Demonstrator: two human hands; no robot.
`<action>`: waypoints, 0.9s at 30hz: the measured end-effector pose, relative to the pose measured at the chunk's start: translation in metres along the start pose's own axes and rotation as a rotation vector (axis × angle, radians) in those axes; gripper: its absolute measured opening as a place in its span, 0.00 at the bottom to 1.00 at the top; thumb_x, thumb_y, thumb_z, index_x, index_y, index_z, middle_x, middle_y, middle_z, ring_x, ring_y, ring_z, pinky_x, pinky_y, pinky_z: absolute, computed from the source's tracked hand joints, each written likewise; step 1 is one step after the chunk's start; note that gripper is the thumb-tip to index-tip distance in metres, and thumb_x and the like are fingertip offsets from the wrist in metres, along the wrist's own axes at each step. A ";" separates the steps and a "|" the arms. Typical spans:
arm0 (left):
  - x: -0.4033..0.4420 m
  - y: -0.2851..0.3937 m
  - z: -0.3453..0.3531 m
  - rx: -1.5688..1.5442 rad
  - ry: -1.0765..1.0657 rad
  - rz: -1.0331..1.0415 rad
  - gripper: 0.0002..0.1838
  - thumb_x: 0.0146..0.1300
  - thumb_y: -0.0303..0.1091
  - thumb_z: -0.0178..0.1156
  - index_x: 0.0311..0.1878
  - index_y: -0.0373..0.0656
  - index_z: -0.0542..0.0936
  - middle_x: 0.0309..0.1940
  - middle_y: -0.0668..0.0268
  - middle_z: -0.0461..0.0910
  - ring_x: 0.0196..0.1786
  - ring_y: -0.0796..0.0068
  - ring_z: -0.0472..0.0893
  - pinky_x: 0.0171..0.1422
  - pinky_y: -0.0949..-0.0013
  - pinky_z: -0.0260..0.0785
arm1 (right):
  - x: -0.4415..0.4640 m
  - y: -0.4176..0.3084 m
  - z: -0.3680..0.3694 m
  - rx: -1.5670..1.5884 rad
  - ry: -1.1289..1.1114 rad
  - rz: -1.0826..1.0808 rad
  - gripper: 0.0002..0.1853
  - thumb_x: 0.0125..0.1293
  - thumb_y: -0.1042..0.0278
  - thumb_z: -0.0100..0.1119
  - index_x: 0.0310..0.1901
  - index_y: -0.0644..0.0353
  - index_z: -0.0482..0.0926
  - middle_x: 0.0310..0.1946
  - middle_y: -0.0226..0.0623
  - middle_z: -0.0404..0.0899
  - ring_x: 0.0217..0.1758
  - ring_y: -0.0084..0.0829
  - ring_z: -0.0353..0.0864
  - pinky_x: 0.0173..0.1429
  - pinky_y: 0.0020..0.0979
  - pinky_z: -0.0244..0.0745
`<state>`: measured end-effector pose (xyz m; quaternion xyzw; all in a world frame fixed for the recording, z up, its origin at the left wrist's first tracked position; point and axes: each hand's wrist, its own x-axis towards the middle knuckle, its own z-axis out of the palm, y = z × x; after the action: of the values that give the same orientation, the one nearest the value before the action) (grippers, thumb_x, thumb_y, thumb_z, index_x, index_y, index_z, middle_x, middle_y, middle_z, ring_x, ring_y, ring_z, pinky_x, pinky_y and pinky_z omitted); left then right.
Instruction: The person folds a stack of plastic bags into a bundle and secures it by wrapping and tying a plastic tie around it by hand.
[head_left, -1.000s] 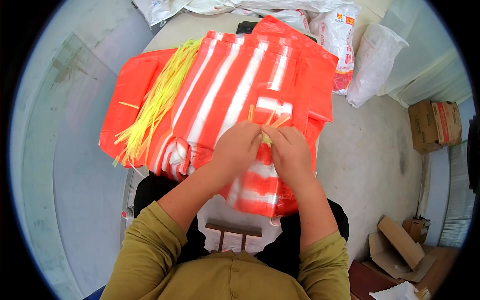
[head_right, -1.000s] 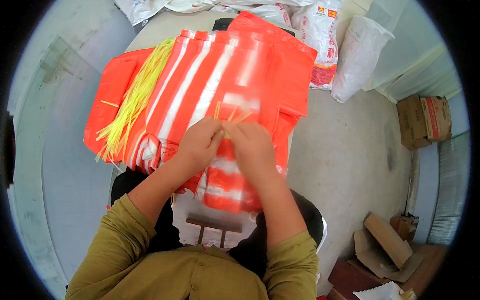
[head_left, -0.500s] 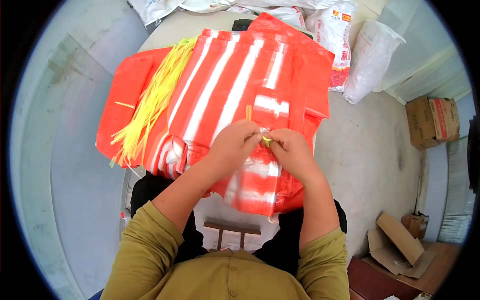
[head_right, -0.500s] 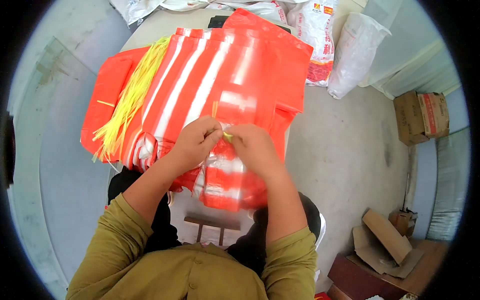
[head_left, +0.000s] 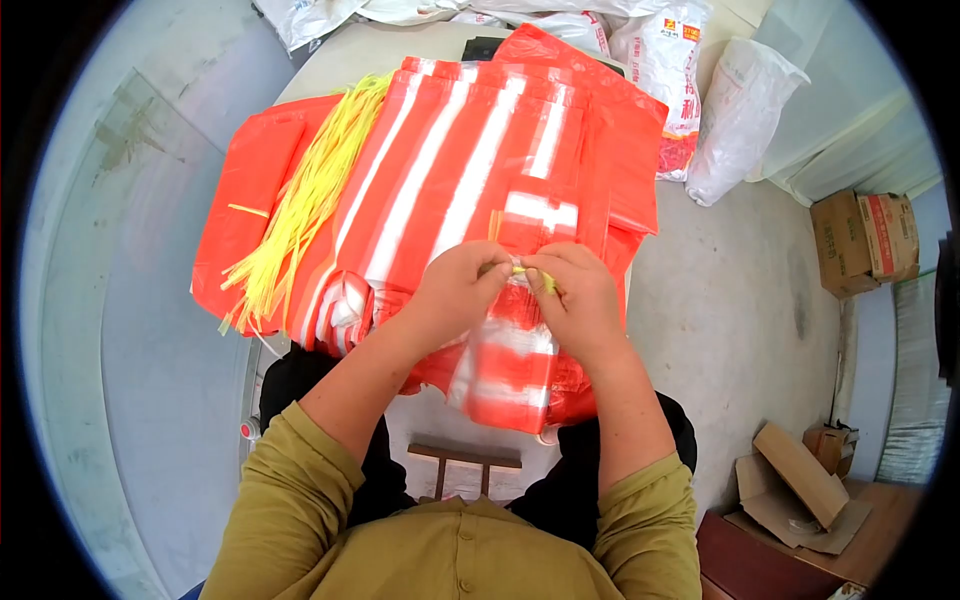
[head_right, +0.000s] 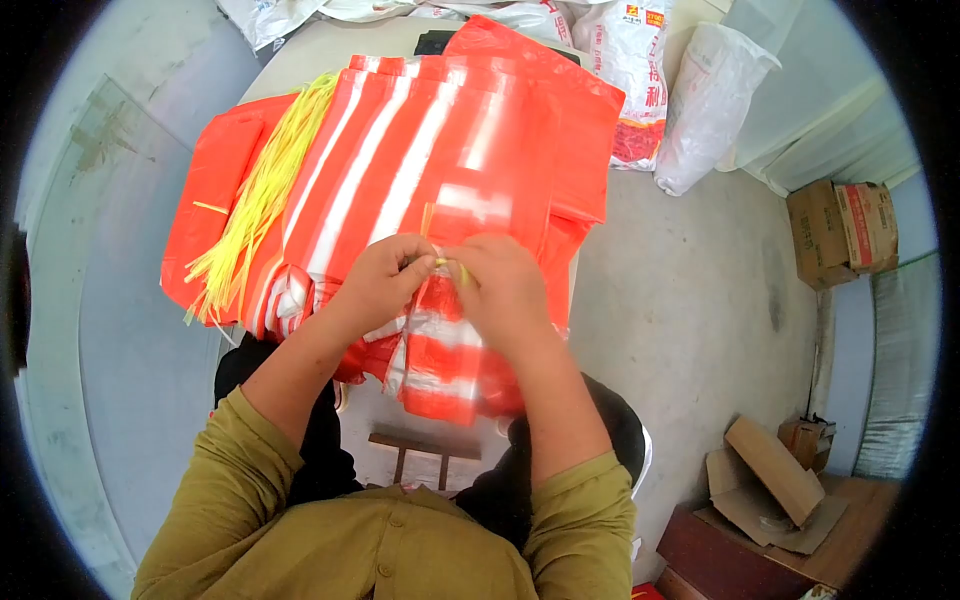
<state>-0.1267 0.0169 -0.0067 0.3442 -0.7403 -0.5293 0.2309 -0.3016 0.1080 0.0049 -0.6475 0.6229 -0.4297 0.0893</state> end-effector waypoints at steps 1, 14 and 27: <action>0.000 -0.003 0.000 -0.026 0.019 -0.008 0.07 0.78 0.31 0.61 0.44 0.37 0.81 0.31 0.71 0.75 0.36 0.82 0.73 0.42 0.70 0.70 | -0.001 0.002 0.001 0.040 0.060 -0.009 0.05 0.67 0.71 0.69 0.43 0.59 0.89 0.39 0.40 0.86 0.44 0.45 0.85 0.48 0.43 0.80; -0.001 0.001 -0.010 0.585 0.161 0.109 0.21 0.65 0.45 0.74 0.30 0.35 0.81 0.30 0.54 0.80 0.34 0.52 0.81 0.41 0.52 0.72 | -0.015 0.001 -0.020 -0.097 -0.005 0.139 0.06 0.63 0.72 0.68 0.30 0.63 0.85 0.36 0.40 0.83 0.40 0.43 0.84 0.44 0.42 0.79; 0.002 0.005 -0.006 0.798 0.097 0.066 0.25 0.67 0.51 0.70 0.26 0.37 0.82 0.30 0.54 0.80 0.37 0.49 0.83 0.43 0.49 0.74 | -0.007 -0.009 0.002 0.237 -0.064 0.282 0.07 0.65 0.71 0.67 0.31 0.65 0.84 0.40 0.41 0.87 0.38 0.39 0.86 0.42 0.37 0.80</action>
<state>-0.1251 0.0127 0.0001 0.4072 -0.8867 -0.1756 0.1306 -0.2923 0.1151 0.0061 -0.5521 0.6493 -0.4625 0.2442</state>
